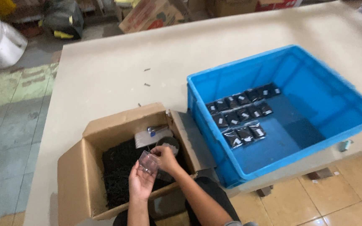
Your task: The person picks up screws from a cardboard box and places them into a small plastic bag.
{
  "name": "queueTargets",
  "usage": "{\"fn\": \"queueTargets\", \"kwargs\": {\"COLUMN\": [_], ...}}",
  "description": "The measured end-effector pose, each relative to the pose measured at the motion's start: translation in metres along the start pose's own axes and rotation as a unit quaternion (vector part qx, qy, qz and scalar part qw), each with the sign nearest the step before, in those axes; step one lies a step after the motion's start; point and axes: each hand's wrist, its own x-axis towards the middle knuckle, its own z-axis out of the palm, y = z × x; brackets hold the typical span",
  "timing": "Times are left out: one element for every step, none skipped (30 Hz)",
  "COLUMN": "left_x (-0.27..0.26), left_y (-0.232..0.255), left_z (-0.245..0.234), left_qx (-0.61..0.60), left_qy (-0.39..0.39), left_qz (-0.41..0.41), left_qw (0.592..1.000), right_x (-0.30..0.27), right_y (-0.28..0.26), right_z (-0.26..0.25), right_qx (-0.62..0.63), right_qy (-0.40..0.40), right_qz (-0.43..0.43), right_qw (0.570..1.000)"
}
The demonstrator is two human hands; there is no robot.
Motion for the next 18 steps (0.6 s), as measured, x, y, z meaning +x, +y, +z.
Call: {"fn": "queueTargets", "kwargs": {"left_x": [0.004, 0.007, 0.007, 0.007, 0.005, 0.0, -0.005, -0.009, -0.009, -0.009, -0.008, -0.009, -0.009, -0.008, -0.009, -0.01, -0.011, -0.01], "left_y": [-0.001, -0.002, -0.004, -0.005, -0.005, -0.003, -0.002, 0.0, 0.0, 0.001, 0.002, 0.002, 0.002, 0.002, 0.001, 0.0, -0.001, 0.0], "left_z": [-0.004, -0.008, -0.006, -0.005, -0.004, -0.001, 0.002, 0.007, 0.006, 0.005, 0.005, 0.003, 0.001, 0.001, 0.003, 0.004, 0.006, 0.006], "left_qx": [-0.014, -0.027, -0.028, -0.031, -0.033, -0.035, -0.036, -0.037, -0.039, -0.049, -0.058, -0.06, -0.057, -0.053, -0.055, -0.07, -0.085, -0.085], "left_qy": [0.0, -0.002, 0.005, -0.007, -0.018, -0.014, -0.003, 0.005, 0.007, 0.005, 0.002, 0.004, 0.012, 0.02, 0.02, 0.008, -0.005, -0.002], "left_qz": [-0.002, -0.004, -0.001, -0.01, -0.019, -0.019, -0.011, -0.003, -0.002, 0.003, 0.008, 0.009, 0.02, 0.03, 0.03, 0.033, 0.037, 0.036], "left_qw": [1.0, 1.0, 1.0, 0.999, 0.999, 0.999, 0.999, 0.999, 0.999, 0.999, 0.998, 0.998, 0.998, 0.998, 0.998, 0.997, 0.996, 0.996], "right_x": [0.002, 0.003, 0.006, 0.008, 0.009, 0.003, -0.004, -0.008, -0.007, -0.005, -0.003, -0.006, -0.009, -0.011, -0.012, -0.014, -0.016, -0.018], "right_y": [0.003, 0.006, 0.01, 0.014, 0.017, 0.006, -0.005, -0.017, -0.017, -0.018, -0.018, -0.025, -0.031, -0.037, -0.037, -0.037, -0.036, -0.039], "right_z": [-0.001, -0.002, -0.004, -0.004, -0.004, -0.006, -0.008, -0.012, -0.007, -0.002, 0.002, 0.004, 0.006, 0.006, 0.007, 0.01, 0.012, 0.01], "right_qx": [-0.022, -0.044, -0.042, -0.055, -0.069, -0.068, -0.052, -0.037, -0.037, -0.049, -0.061, -0.062, -0.076, -0.09, -0.091, -0.072, -0.054, -0.054], "right_qy": [0.003, 0.007, 0.001, 0.012, 0.023, 0.019, 0.014, 0.011, 0.008, 0.022, 0.036, 0.034, 0.029, 0.026, 0.025, 0.038, 0.052, 0.051], "right_qz": [-0.058, -0.117, -0.115, -0.125, -0.135, -0.133, -0.115, -0.099, -0.098, -0.091, -0.085, -0.085, -0.106, -0.127, -0.127, -0.126, -0.126, -0.124], "right_qw": [0.998, 0.992, 0.993, 0.991, 0.988, 0.989, 0.992, 0.994, 0.994, 0.994, 0.994, 0.994, 0.991, 0.987, 0.987, 0.989, 0.989, 0.99]}}
